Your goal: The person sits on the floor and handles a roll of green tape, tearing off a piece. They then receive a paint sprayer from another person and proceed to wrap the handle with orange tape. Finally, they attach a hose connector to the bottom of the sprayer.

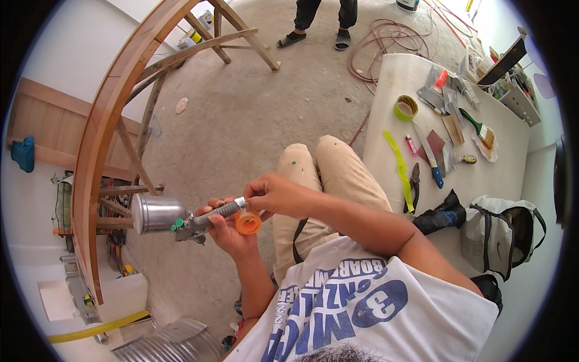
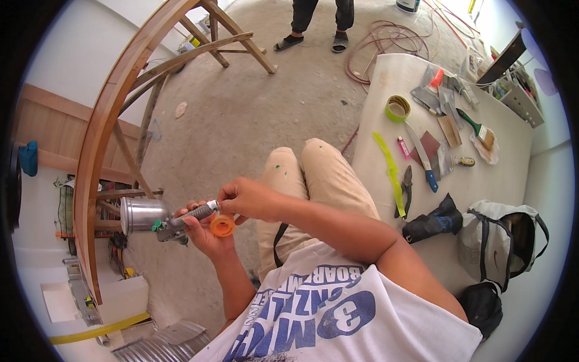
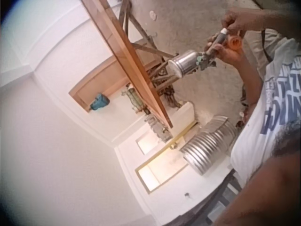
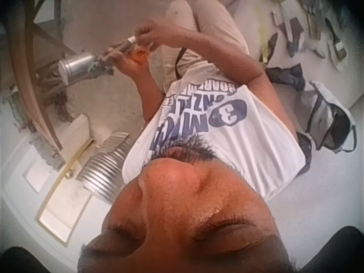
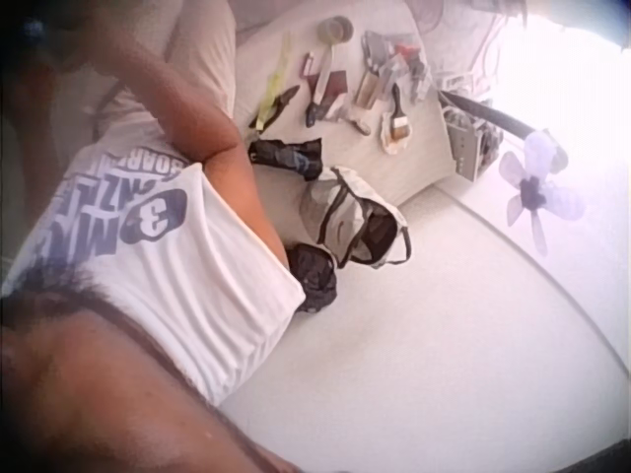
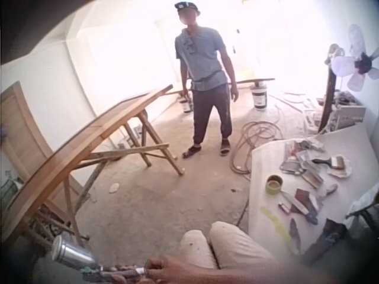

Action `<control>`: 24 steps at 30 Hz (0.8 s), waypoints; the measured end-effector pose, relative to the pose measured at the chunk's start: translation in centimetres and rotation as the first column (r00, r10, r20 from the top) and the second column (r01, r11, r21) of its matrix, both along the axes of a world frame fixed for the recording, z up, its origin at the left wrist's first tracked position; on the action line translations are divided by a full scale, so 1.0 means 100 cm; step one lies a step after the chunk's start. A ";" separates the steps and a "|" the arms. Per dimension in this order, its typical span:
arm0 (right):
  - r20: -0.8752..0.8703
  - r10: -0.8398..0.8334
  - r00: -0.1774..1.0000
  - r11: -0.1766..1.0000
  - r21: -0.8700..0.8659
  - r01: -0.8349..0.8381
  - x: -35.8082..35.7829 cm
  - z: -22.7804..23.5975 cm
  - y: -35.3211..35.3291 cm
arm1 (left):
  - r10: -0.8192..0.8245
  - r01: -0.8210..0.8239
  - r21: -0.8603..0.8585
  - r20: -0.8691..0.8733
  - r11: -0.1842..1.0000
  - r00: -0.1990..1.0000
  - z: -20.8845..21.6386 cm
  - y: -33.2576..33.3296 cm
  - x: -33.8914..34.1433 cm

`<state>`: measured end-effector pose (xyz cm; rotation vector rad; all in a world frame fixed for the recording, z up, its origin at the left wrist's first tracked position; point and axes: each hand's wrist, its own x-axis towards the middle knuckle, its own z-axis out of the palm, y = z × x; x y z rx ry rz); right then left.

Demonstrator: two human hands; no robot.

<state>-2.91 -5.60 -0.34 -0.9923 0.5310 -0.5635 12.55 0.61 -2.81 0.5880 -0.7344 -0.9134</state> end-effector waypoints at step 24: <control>0.128 -0.324 0.937 0.916 -0.207 0.345 0.024 -0.004 0.051 | 0.170 -0.171 -0.041 -0.011 0.984 0.985 0.027 -0.011 0.014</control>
